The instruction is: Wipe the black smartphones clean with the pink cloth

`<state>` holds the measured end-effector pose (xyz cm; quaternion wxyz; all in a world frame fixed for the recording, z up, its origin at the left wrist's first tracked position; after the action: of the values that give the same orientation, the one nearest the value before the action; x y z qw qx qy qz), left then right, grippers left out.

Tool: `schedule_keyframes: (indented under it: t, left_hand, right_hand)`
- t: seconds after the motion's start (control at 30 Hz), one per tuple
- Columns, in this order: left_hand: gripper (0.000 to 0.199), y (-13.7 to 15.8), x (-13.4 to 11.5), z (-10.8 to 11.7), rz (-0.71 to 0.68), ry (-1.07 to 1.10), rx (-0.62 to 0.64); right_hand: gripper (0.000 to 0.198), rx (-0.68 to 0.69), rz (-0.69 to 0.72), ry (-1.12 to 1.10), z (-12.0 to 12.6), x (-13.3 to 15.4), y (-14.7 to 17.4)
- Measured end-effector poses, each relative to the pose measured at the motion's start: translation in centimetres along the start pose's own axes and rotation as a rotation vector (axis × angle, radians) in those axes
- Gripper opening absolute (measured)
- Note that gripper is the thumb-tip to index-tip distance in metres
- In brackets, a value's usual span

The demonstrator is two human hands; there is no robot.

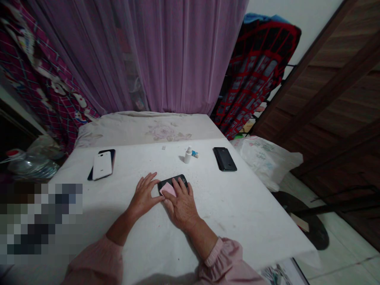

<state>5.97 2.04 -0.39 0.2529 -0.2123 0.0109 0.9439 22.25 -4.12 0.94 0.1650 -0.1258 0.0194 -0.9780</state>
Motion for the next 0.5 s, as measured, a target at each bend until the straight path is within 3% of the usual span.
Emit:
schedule_keyframes:
  t: [0.33, 0.5]
  left_hand:
    - [0.045, -0.1, 0.2, -0.2, -0.008, 0.004, -0.005]
    - [0.049, 0.0, 0.2, -0.3, -0.005, -0.023, 0.016]
  right_hand:
    - [0.037, -0.074, -0.178, 0.061, 0.1, -3.1, 1.6]
    - [0.040, -0.148, -0.092, 0.033, 0.7, -2.2, 1.7]
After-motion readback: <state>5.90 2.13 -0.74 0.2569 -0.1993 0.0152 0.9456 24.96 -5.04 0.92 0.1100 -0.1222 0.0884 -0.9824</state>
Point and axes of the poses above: each hand's wrist, its own y-axis away from the middle knuckle, its own z-axis out of the back of the hand, x = y × z, the point moved 3 cm from there along -y, towards the middle knuckle, and after that the axes turned 12 degrees about x, right-handed, at the moved point
